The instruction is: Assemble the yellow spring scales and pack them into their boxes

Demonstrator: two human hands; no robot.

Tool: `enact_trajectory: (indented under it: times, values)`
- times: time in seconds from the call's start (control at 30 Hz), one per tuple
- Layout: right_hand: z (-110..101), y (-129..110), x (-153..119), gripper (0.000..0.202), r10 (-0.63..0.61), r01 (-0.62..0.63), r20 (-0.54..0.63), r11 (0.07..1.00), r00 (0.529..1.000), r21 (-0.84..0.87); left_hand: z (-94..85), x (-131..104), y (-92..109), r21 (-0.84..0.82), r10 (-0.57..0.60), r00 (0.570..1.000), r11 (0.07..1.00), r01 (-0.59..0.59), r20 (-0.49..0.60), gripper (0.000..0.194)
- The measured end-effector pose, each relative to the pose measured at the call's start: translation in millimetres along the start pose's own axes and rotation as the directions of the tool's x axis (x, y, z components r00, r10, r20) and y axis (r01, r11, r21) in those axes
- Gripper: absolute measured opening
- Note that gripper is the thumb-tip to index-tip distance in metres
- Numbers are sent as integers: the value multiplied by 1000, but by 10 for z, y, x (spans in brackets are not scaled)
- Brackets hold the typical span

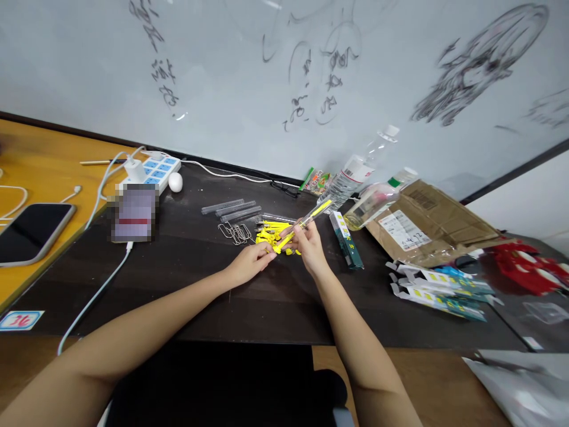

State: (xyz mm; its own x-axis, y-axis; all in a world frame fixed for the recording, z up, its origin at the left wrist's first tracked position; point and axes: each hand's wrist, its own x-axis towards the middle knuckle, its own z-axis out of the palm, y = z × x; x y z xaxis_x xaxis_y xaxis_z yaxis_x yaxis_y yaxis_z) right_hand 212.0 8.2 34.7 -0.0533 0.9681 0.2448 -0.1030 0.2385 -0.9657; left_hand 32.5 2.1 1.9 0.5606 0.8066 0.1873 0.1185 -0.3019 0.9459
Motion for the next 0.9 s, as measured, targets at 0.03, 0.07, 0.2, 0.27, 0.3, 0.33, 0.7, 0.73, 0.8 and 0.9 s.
enact_trajectory:
  times: [0.03,0.07,0.2,0.27,0.3,0.33,0.7,0.73,0.8,0.9]
  values:
    - [-1,3,2,36,0,0,2,1000,1000,-4,6,1,0,-20,-2,1000,1000,2,-3,23]
    - [-1,7,3,36,-3,3,4,1000,1000,-6,12,5,-4,-45,-5,1000,999,5,-9,23]
    - [7,10,-1,34,-18,18,28,1000,999,-19,29,23,-28,-113,-34,999,993,32,-20,25]
    - [16,7,-8,33,-20,21,52,999,998,-31,32,28,-36,-109,-41,999,993,38,-25,26]
    - [20,4,-12,33,-19,22,64,999,998,-38,32,29,-38,-106,-42,999,994,39,-28,26]
    - [24,2,-15,33,-18,21,75,999,997,-44,32,29,-40,-106,-42,999,994,39,-29,26]
    - [15,18,-22,31,-3,7,99,999,995,-41,36,44,-44,-177,-35,999,984,27,-39,29]
    - [17,17,-24,30,-6,11,103,999,995,-44,37,43,-37,-172,-37,999,985,29,-40,29]
    - [22,15,-27,30,-9,15,113,999,994,-52,41,38,-19,-167,-42,998,985,34,-45,29]
    - [29,18,-28,32,-9,16,123,998,992,-56,50,32,-8,-185,-47,997,982,34,-63,28]
